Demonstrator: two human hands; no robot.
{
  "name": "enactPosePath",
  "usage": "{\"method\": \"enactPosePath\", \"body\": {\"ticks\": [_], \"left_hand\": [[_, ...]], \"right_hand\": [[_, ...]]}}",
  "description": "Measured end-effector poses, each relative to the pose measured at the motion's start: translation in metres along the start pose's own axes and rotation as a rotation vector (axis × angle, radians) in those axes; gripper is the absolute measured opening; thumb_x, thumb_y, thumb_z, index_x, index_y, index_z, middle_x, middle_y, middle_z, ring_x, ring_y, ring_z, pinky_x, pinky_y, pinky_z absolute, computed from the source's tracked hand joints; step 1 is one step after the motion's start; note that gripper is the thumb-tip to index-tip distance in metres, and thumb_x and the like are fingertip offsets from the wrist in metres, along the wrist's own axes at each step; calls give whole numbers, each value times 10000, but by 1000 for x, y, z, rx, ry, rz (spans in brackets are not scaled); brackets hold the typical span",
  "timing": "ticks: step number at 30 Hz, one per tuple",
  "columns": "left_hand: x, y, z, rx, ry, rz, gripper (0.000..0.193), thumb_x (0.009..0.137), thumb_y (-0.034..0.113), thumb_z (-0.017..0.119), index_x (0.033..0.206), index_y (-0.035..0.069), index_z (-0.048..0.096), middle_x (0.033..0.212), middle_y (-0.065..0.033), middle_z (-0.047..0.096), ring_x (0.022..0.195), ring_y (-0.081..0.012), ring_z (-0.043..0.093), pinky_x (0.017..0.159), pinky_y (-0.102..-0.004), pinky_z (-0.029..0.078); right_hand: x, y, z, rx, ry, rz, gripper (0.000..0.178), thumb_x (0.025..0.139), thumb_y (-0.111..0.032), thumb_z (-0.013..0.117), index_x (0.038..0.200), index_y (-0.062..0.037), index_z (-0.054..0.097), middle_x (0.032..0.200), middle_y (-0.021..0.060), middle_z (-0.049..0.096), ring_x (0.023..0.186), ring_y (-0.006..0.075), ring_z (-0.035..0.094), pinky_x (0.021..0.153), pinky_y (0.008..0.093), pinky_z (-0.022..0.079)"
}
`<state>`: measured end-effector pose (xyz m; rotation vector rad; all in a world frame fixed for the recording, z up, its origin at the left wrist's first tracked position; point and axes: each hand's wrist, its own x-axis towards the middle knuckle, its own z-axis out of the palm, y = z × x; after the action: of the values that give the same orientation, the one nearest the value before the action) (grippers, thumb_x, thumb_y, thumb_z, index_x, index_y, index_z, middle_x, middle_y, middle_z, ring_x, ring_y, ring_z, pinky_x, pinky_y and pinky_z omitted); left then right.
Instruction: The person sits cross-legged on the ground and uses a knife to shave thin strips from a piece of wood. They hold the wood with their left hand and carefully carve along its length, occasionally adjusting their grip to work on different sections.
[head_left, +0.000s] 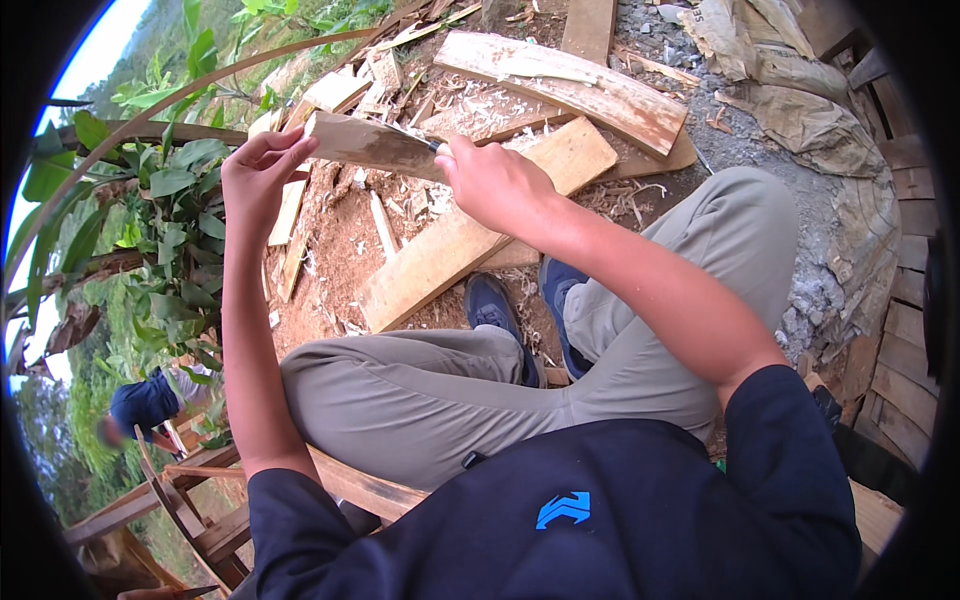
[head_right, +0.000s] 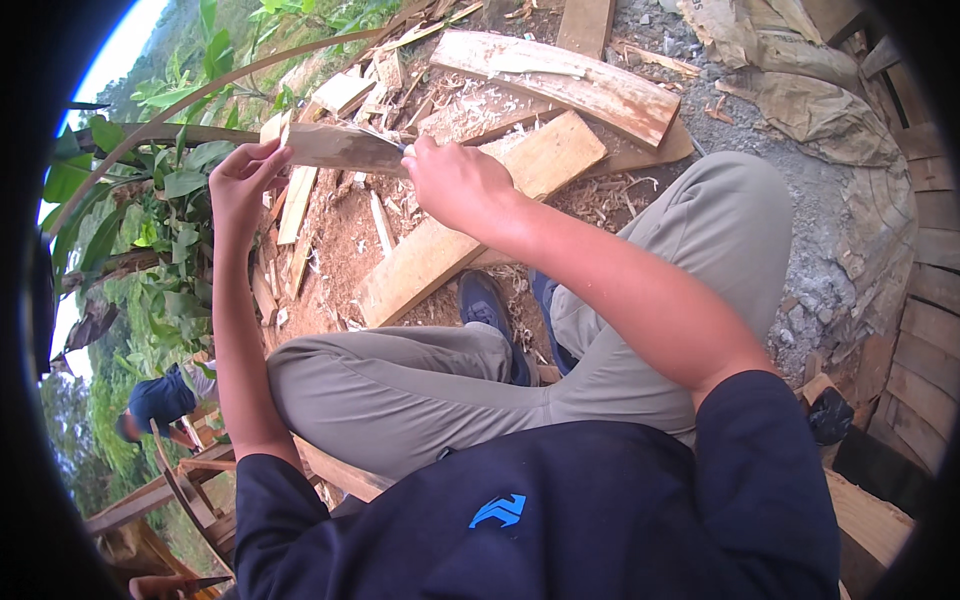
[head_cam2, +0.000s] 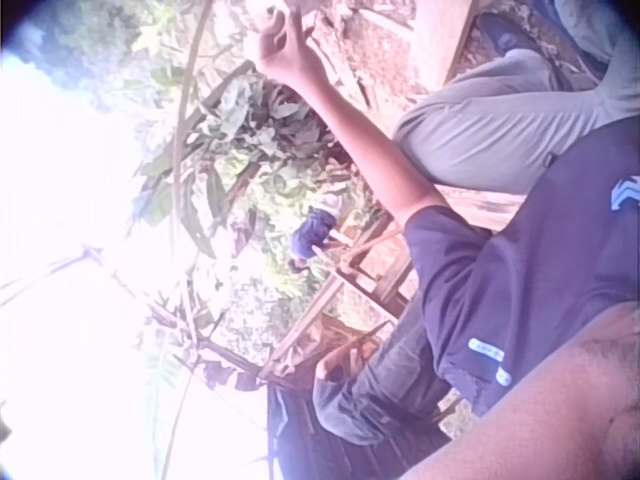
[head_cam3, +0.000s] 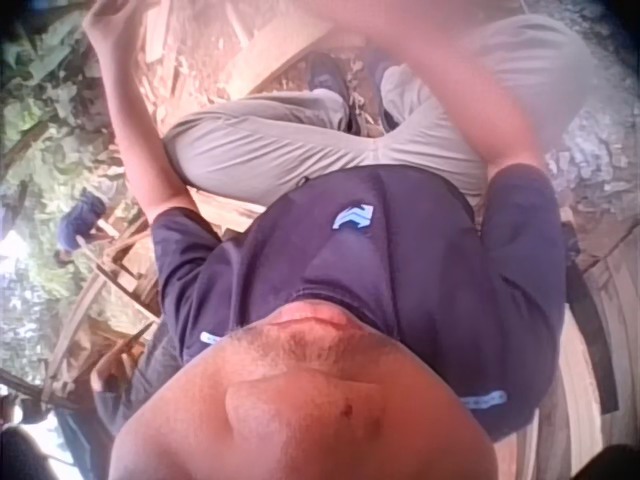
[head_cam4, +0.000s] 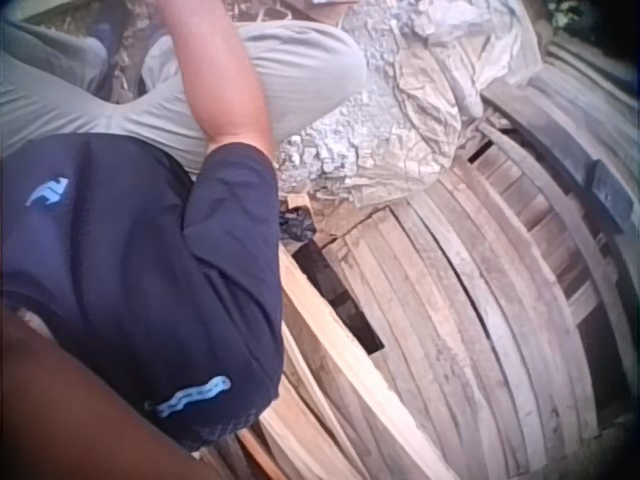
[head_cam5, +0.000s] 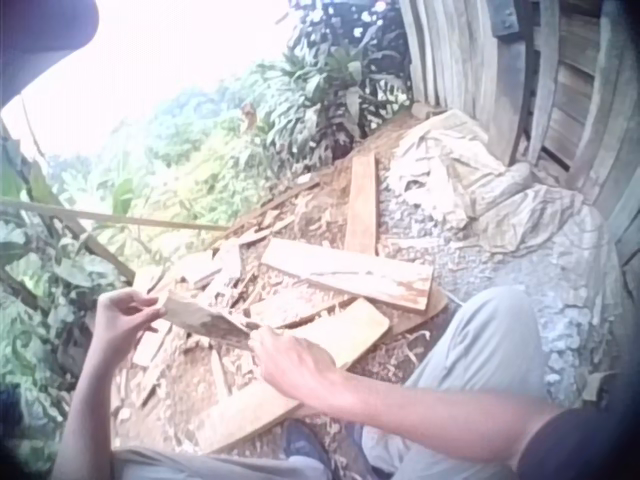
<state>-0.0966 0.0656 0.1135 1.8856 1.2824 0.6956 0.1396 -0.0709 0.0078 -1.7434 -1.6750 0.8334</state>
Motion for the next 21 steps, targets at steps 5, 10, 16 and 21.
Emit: {"method": "enactPosePath", "body": {"ticks": [5,10,16,21], "left_hand": [[-4,-4,-1,-40,11,-7,191,867,145,813,976,7,739,1083,-119,739,888,-128,711,695,-266,611],[0,-4,-1,-3,-8,8,203,869,148,811,984,0,734,1081,-118,739,897,-131,712,696,-269,614],[-5,-11,-9,-13,24,-26,234,861,173,822,987,-1,730,1100,-122,735,890,-132,711,697,-273,620],[-2,-7,-2,-24,15,-7,227,857,176,827,979,7,737,1078,-114,742,886,-125,710,685,-260,609]], "right_hand": [[-7,-30,-28,230,171,-53,347,1068,-273,433,1079,51,557,764,247,690,738,435,706,631,496,571],[-6,-1,6,157,105,5,387,1065,-315,439,1091,48,569,727,269,666,748,450,689,663,525,539],[-1,-27,-26,174,139,-9,420,1073,-343,424,1087,47,578,738,283,664,766,455,686,689,554,521],[-7,-20,-16,165,89,9,414,1079,-336,398,1095,40,569,766,270,683,753,455,693,658,538,539]]}}
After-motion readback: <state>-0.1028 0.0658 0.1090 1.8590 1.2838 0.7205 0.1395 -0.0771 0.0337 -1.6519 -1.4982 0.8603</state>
